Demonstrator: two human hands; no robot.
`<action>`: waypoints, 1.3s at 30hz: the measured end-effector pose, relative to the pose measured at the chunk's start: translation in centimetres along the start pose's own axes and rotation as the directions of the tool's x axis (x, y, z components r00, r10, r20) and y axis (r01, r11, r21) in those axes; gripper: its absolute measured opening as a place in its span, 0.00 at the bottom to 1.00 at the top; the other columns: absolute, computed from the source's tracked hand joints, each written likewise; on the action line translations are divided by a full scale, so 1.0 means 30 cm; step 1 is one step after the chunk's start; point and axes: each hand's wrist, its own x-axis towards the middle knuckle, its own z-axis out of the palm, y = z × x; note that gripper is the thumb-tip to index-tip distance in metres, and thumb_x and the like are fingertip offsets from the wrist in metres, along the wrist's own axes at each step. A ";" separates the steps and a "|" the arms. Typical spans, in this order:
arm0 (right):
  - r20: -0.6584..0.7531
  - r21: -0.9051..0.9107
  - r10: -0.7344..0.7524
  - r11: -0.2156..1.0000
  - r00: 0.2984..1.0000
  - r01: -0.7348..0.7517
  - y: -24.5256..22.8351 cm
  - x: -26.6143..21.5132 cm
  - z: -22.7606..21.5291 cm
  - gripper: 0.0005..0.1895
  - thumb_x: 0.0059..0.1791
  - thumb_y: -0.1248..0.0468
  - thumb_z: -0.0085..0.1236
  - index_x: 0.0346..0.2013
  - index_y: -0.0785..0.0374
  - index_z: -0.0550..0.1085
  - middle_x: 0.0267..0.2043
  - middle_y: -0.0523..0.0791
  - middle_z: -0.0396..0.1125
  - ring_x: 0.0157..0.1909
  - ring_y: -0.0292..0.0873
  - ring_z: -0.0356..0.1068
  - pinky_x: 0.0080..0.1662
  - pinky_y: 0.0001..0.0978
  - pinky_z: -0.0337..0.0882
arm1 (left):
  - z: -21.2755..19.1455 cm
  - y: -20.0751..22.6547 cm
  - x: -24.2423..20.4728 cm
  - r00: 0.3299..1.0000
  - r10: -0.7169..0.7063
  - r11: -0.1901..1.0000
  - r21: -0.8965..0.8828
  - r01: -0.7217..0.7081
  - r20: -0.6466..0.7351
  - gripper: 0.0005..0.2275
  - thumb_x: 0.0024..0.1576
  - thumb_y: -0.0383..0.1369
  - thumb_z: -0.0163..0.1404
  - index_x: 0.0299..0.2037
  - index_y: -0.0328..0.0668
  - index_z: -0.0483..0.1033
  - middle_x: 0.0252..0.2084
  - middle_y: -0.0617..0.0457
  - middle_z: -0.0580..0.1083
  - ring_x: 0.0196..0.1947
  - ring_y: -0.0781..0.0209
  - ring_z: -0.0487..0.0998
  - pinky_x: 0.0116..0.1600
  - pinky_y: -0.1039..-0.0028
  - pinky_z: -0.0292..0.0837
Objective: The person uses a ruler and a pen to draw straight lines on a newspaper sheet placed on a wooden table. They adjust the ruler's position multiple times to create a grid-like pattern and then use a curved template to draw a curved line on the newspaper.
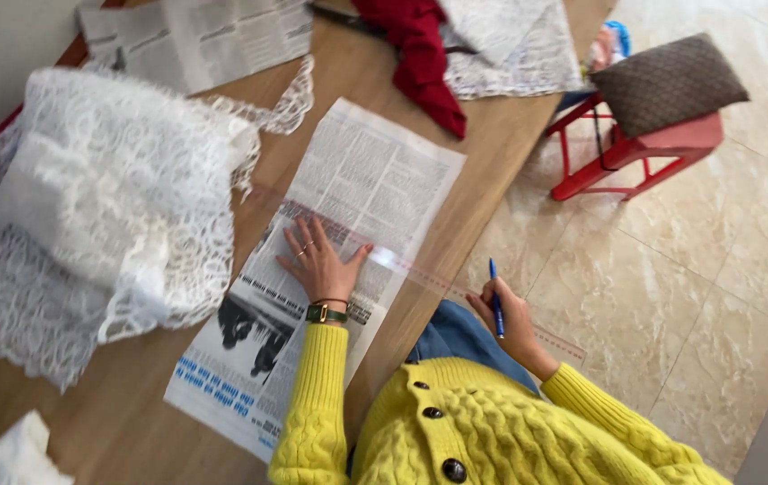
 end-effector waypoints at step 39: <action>0.157 -0.124 0.092 0.990 0.983 -0.073 -0.060 0.016 -0.026 0.15 0.51 0.52 0.65 0.36 0.54 0.68 0.26 0.48 0.71 0.34 0.58 0.74 0.43 0.47 0.71 | 0.066 -0.093 -0.016 0.993 0.060 0.998 -0.029 -0.063 -0.103 0.47 0.52 0.70 0.43 0.74 0.45 0.52 0.78 0.44 0.45 0.77 0.37 0.43 0.70 0.28 0.27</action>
